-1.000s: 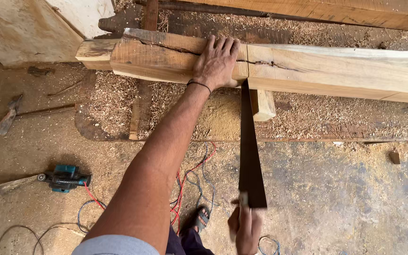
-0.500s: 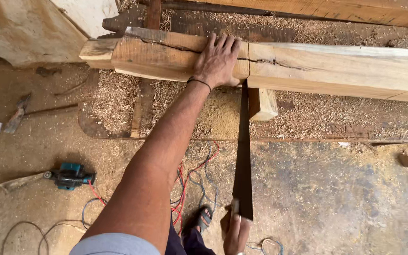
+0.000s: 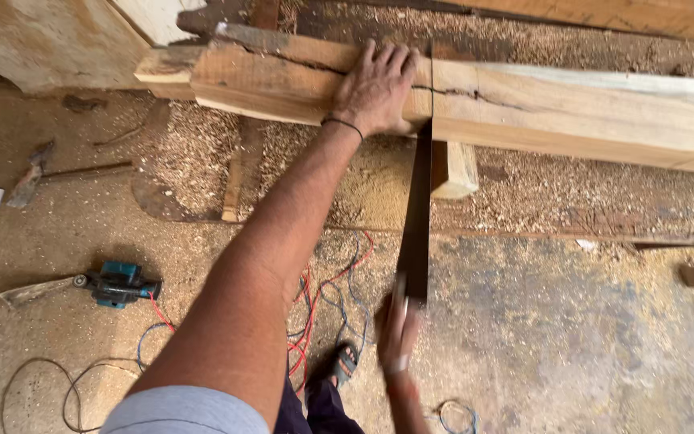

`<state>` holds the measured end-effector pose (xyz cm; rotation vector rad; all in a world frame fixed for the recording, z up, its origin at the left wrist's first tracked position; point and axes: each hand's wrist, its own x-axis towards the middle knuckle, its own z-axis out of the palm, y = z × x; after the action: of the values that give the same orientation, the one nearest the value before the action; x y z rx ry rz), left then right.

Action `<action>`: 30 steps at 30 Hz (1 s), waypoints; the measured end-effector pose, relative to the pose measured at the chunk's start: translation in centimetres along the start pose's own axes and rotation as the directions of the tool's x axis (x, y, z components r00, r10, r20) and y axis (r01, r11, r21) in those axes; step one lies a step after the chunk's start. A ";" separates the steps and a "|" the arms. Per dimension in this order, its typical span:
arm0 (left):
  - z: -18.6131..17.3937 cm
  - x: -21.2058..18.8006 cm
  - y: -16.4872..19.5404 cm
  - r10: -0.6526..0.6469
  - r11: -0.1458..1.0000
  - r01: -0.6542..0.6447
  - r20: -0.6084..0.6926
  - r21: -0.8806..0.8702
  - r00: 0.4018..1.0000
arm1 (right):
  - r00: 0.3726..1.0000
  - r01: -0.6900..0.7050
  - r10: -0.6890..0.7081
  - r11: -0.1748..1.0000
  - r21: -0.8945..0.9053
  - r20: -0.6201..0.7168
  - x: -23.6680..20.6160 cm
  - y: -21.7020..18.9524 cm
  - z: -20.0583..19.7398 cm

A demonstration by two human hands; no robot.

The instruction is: The person steadies a long wooden plank resting on a low support with one hand and saws through it with a hand saw held in the other hand, making repeated back-and-forth cutting strokes along a marked line on the wood.

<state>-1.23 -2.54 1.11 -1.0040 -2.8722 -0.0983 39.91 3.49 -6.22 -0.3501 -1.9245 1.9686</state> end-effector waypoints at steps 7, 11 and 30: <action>-3.5 -1.5 1.4 0.041 0.999 -0.039 -0.107 0.021 0.993 | 0.939 -0.343 0.337 0.930 0.134 0.064 -6.4 2.0 -4.2; -2.9 -1.5 1.1 0.036 0.998 -0.032 -0.092 0.046 0.995 | 0.933 -0.352 0.344 0.934 0.067 0.106 -7.0 -5.2 -6.6; -4.3 -2.3 1.5 0.030 0.999 -0.031 -0.018 -0.033 0.999 | 0.871 0.492 -0.354 0.619 -0.613 0.342 -1.1 -8.4 -4.9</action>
<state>1.77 -3.13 5.13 -1.0473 -2.8472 -0.1524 43.67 7.52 1.89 0.1355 -2.5267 0.9475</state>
